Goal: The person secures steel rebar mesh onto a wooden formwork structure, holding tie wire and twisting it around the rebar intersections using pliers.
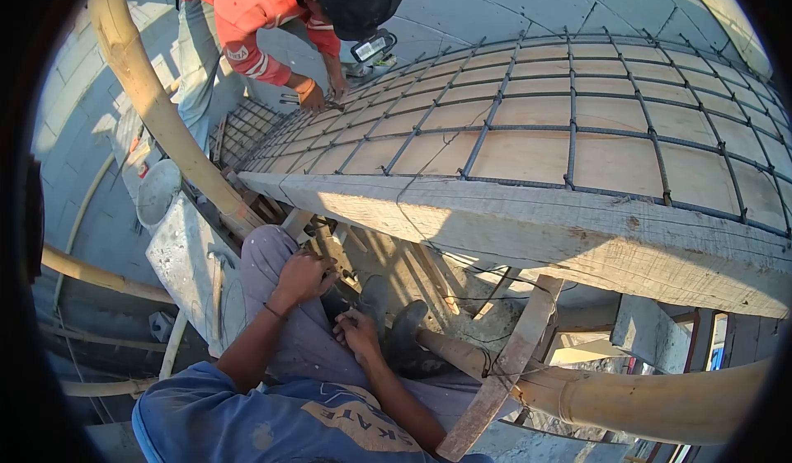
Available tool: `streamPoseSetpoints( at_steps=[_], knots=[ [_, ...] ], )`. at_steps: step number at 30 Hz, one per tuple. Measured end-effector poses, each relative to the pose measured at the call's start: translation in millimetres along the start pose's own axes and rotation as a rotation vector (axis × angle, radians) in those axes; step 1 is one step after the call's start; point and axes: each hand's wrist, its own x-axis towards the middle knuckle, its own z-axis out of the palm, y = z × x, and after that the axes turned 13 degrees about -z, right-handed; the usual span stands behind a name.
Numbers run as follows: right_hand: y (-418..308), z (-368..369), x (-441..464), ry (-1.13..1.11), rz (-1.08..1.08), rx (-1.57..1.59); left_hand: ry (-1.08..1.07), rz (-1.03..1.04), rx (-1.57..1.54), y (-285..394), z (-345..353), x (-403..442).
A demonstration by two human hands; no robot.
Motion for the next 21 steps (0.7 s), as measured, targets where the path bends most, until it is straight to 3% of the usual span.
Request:
streamPoseSetpoints(
  at_steps=[3, 6, 21],
  knots=[
    [-0.8, -0.1, 0.1, -0.002, 0.005, 0.000, -0.109, -0.057, 0.036, 0.7, -1.4, 1.2],
    [-0.6, 0.6, 0.2, 0.003, -0.004, 0.005, -0.013, -0.017, 0.009, -0.2, 1.9, -0.2],
    [0.4, 0.0, 0.7, -0.009, 0.010, 0.007, -0.044, -0.027, 0.054, -0.2, -1.6, -1.8]
  ],
)
